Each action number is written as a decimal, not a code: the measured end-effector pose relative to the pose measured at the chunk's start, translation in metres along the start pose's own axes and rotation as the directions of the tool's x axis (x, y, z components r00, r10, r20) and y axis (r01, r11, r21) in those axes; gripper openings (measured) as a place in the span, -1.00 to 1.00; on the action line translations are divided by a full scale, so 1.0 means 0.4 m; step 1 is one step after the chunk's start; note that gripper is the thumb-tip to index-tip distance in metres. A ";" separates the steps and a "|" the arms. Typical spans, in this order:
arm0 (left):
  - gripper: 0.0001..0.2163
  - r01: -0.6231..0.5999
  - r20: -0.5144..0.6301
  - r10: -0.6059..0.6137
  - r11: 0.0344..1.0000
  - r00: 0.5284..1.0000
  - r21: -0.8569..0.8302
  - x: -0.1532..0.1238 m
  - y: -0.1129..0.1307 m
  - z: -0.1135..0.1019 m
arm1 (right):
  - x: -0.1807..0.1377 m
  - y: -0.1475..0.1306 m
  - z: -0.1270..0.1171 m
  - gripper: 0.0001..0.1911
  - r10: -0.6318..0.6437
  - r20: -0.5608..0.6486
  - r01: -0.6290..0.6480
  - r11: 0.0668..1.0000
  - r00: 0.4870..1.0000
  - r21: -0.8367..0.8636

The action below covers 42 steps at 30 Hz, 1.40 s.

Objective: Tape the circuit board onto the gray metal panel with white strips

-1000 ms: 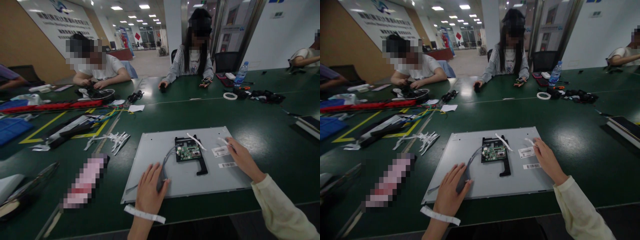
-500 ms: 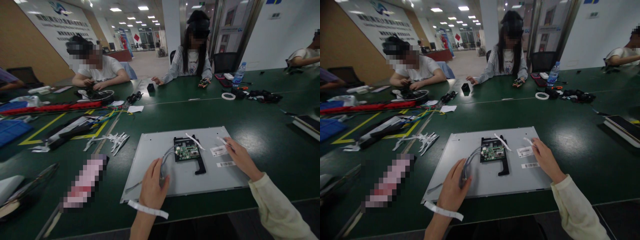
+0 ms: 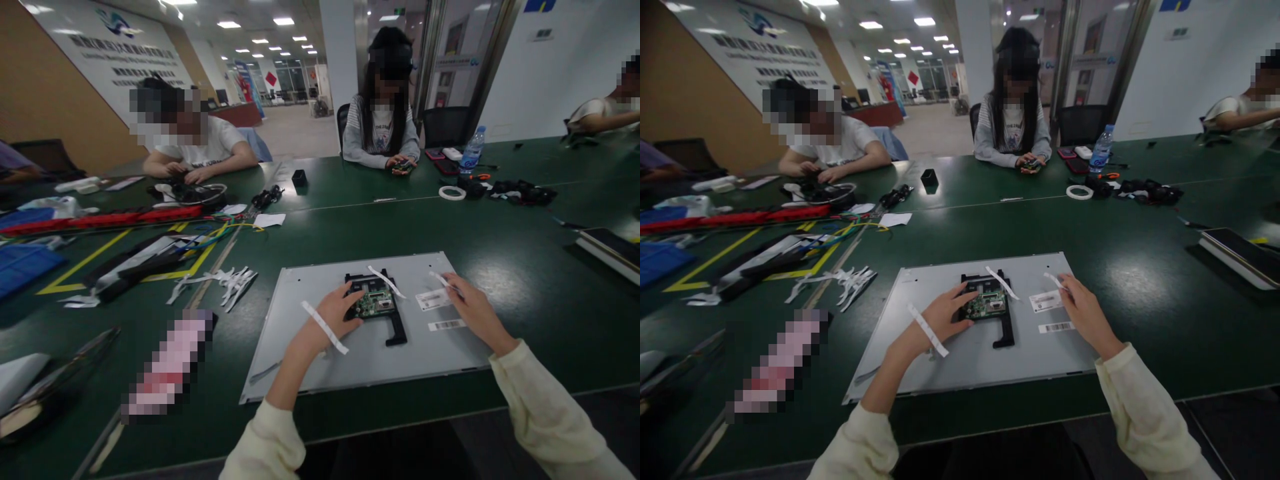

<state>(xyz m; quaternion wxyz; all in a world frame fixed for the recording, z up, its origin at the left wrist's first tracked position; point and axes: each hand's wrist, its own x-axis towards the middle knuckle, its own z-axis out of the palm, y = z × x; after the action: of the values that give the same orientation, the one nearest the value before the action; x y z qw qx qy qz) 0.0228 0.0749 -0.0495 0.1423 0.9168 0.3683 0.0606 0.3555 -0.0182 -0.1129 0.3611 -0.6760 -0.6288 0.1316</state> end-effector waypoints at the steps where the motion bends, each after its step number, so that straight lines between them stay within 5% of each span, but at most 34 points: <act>1: -0.44 -0.015 -0.007 0.014 1.000 1.000 -0.016 0.003 -0.006 0.003 | 0.001 0.000 0.000 -0.70 -0.005 -0.003 0.005 1.000 1.000 0.004; 23: -0.38 0.107 -0.072 -0.106 0.994 0.992 0.012 0.007 0.057 0.001 | -0.004 -0.013 -0.003 -0.62 -0.007 -0.024 0.007 1.000 1.000 -0.013; 31: -0.61 0.016 -0.139 -0.013 1.000 0.990 0.027 0.128 0.121 0.000 | -0.012 -0.134 -0.045 -0.65 -0.020 0.075 0.008 0.988 0.997 0.155; 36: -0.63 0.046 -0.192 -0.032 0.997 0.981 0.069 0.191 0.096 0.053 | -0.003 -0.198 -0.007 -0.69 0.151 0.231 -0.254 0.814 0.961 0.523; 42: -0.64 0.024 -0.211 -0.006 0.996 0.977 0.083 0.196 0.074 0.095 | 0.009 -0.197 0.064 -0.69 0.191 0.337 -0.381 0.607 0.922 0.698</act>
<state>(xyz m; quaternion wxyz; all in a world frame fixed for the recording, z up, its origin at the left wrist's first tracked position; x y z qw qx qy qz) 0.1071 0.1004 -0.0762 0.0637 0.9076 0.3904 0.1405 0.2803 -0.0107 -0.0783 0.5070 -0.5376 -0.4374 0.5125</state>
